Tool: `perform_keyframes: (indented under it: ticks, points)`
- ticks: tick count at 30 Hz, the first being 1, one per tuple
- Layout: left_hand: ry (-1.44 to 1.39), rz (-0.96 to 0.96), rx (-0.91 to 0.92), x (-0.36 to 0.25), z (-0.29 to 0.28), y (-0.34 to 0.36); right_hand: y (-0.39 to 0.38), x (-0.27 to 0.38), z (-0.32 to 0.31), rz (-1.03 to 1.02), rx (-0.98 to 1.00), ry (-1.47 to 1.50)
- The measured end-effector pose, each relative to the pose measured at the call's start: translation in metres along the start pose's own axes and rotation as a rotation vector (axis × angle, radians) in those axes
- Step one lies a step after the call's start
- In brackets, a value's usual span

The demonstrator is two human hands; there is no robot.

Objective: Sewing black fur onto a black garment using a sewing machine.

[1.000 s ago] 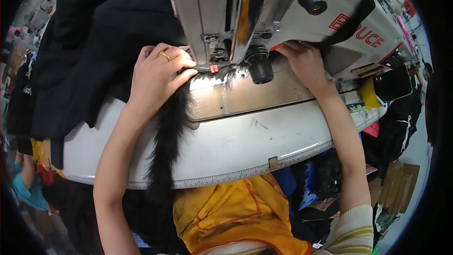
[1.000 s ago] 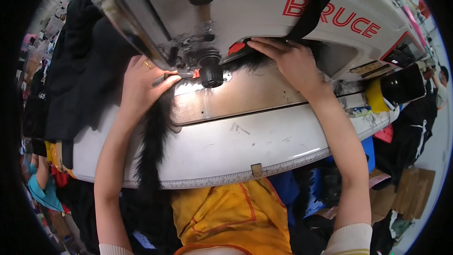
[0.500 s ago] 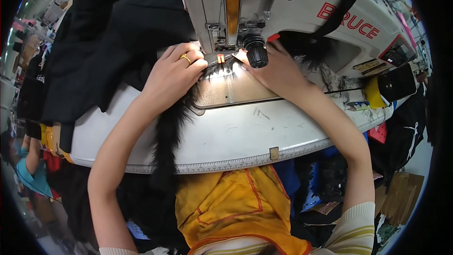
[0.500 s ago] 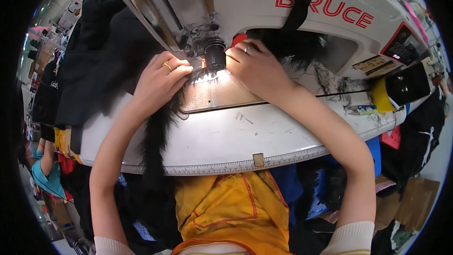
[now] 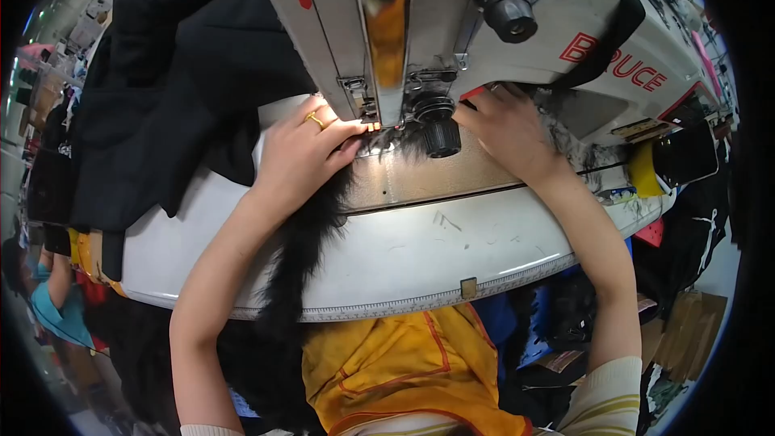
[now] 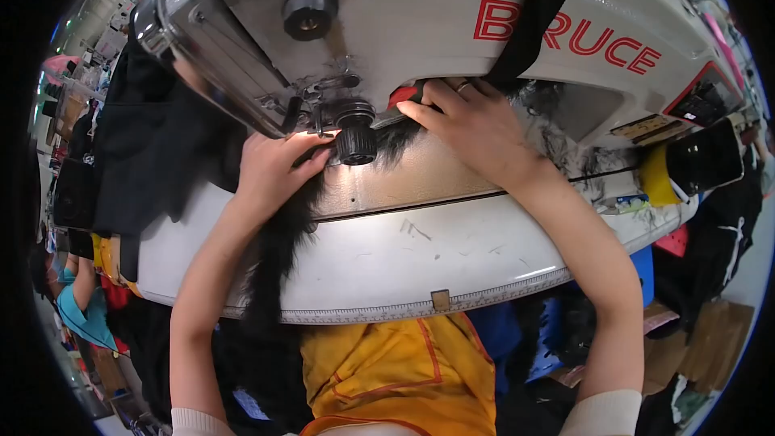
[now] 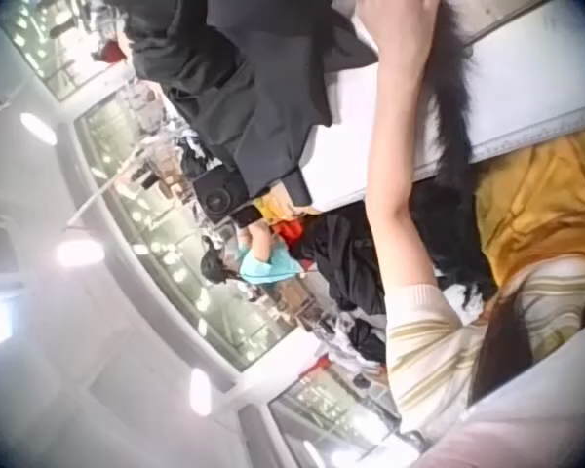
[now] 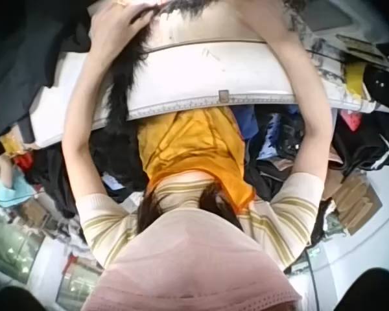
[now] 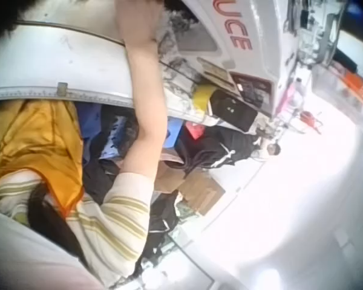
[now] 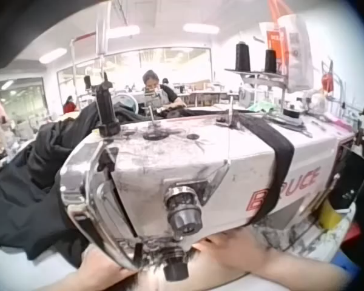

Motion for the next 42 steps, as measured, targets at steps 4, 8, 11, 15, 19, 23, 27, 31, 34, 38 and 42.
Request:
perform_keyframes:
  ticks: [4, 8, 11, 15, 19, 23, 27, 31, 34, 38, 42]
  points:
    - [0.064, 0.055, 0.053, 0.001, 0.001, 0.005, 0.002, -0.004, 0.000, 0.019, -0.023, 0.017]
    - [0.018, 0.039, -0.058, 0.000, 0.003, 0.000, -0.002, -0.014, 0.005, 0.051, -0.041, -0.001]
    - [0.054, 0.029, -0.028, -0.002, 0.004, 0.000, 0.000, -0.011, 0.001, 0.035, -0.037, 0.014]
    - [0.006, 0.005, -0.056, 0.005, 0.004, 0.002, 0.002, -0.008, 0.002, 0.068, -0.051, 0.012]
    - [-0.007, -0.015, -0.051, 0.007, 0.005, 0.006, 0.000, -0.014, 0.010, 0.124, 0.016, 0.048]
    - [-0.100, -0.027, -0.031, 0.007, 0.007, 0.007, -0.003, -0.018, 0.009, 0.124, -0.021, 0.063]
    - [-0.099, -0.031, -0.034, 0.019, 0.005, 0.005, 0.004, -0.017, 0.014, 0.099, -0.022, 0.082]
    - [-0.282, -0.021, -0.126, 0.018, 0.011, 0.008, -0.012, -0.015, 0.012, 0.098, -0.036, -0.001]
    - [-0.213, -0.140, -0.079, -0.002, 0.013, 0.002, -0.021, 0.016, -0.013, 0.030, 0.074, 0.275]
    - [-0.073, 0.027, -0.099, -0.022, -0.004, -0.011, -0.008, 0.068, -0.028, 0.276, 0.232, 0.988]
    - [-0.419, -0.012, -0.098, -0.018, -0.029, -0.014, 0.013, 0.097, 0.017, 1.026, 0.642, 1.916]
Point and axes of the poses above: each hand's wrist, its own y-axis towards the middle knuckle, its own z-axis out of the palm, x = y × z, the point moved 6 cm from there along y, towards the middle knuckle, and after that the axes turned 1 degree about x, right-handed, at the moved point
